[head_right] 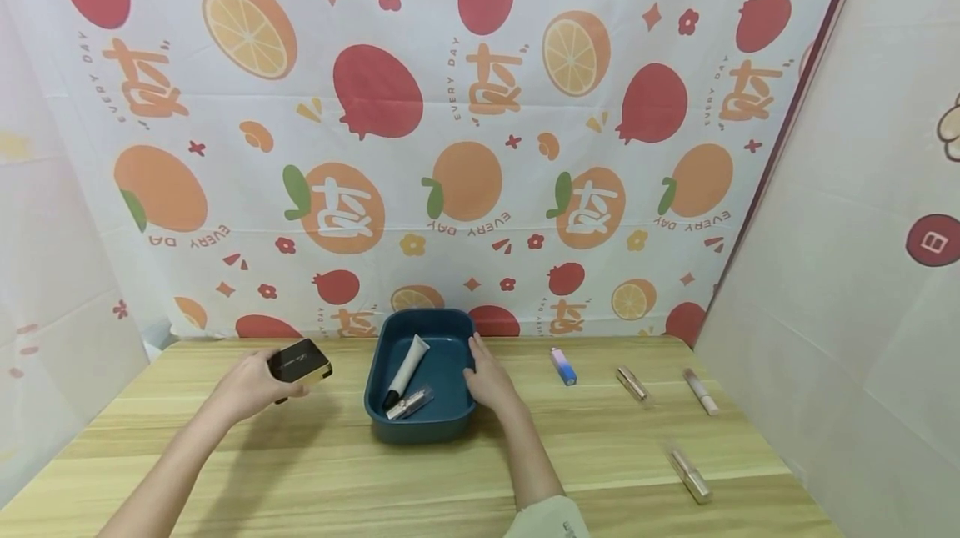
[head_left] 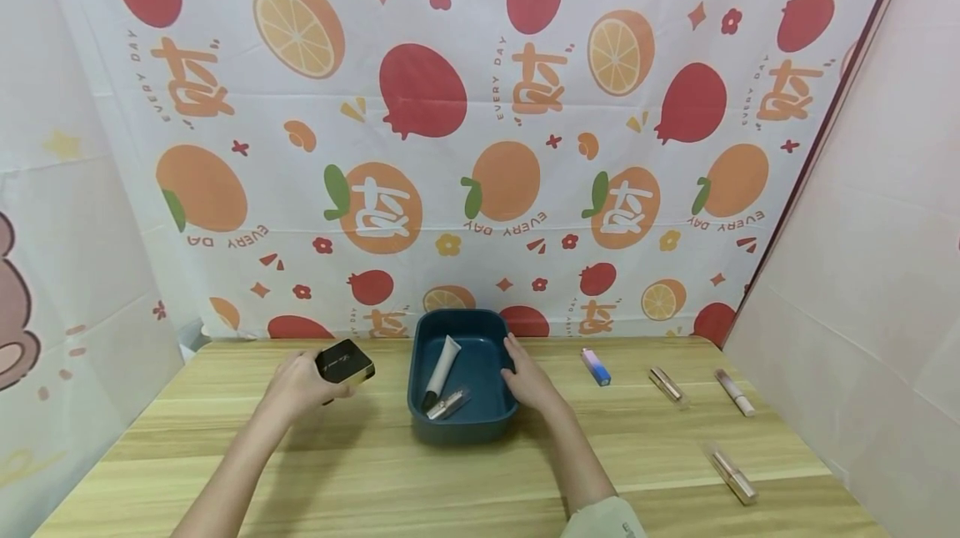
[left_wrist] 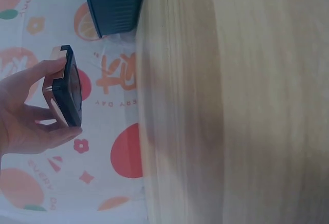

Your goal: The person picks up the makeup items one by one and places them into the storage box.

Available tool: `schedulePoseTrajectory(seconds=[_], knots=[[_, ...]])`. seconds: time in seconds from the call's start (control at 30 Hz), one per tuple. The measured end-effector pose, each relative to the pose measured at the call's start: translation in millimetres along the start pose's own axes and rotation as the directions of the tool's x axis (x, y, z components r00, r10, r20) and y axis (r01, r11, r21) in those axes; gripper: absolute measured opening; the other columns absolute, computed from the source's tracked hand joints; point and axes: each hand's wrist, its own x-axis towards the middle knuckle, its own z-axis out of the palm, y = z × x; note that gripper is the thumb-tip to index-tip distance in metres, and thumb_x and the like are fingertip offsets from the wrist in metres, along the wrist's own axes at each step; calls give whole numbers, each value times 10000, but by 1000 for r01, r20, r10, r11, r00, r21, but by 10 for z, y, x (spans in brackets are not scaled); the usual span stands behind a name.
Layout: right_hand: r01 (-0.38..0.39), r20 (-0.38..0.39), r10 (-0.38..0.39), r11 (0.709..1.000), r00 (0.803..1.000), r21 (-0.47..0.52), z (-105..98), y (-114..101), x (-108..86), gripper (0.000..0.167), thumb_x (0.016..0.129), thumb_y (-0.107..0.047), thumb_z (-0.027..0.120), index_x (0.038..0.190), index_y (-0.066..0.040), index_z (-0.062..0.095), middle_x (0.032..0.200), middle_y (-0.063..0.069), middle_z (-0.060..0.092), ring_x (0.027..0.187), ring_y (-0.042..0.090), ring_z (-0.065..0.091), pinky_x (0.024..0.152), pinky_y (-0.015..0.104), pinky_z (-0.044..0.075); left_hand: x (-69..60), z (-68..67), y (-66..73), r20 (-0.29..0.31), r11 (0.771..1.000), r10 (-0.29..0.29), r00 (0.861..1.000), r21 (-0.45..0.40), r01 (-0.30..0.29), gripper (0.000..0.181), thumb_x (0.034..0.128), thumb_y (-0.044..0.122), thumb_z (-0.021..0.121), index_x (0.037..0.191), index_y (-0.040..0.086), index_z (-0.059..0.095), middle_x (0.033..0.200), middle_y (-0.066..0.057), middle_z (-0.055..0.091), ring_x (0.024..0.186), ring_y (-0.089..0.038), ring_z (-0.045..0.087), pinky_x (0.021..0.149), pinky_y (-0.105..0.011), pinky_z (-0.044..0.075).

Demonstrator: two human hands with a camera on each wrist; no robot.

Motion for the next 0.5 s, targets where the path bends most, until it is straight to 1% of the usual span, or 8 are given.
schedulePoseTrajectory(seconds=[0.17, 0.3, 0.5], knots=[[-1, -2, 1, 1000, 1000, 3, -1, 2, 0, 525, 951, -71, 436, 1431, 20, 242, 1501, 143, 156, 1346, 298, 181, 1046, 493, 214, 11, -2, 43, -1, 1000, 11, 1000, 8, -11, 727, 619, 264, 795, 1089, -201, 493, 907, -266, 545, 855, -381, 486, 684, -495, 436], [-6, -1, 6, 1000, 1000, 5, 3, 10, 5, 526, 953, -72, 435, 1433, 16, 240, 1503, 133, 153, 1347, 292, 179, 1048, 488, 213, 19, 12, 80, -7, 999, 31, 999, 11, -31, 744, 617, 265, 797, 1109, -200, 489, 950, -293, 546, 874, -394, 497, 706, -502, 438], [-8, -2, 8, 1000, 1000, -5, 14, 19, 16, 525, 953, -76, 436, 1434, 11, 243, 1503, 128, 158, 1347, 286, 184, 1046, 486, 219, 22, 38, 122, -6, 999, 42, 999, 2, -42, 776, 620, 261, 798, 1161, -189, 472, 1019, -329, 519, 918, -421, 481, 722, -519, 430]])
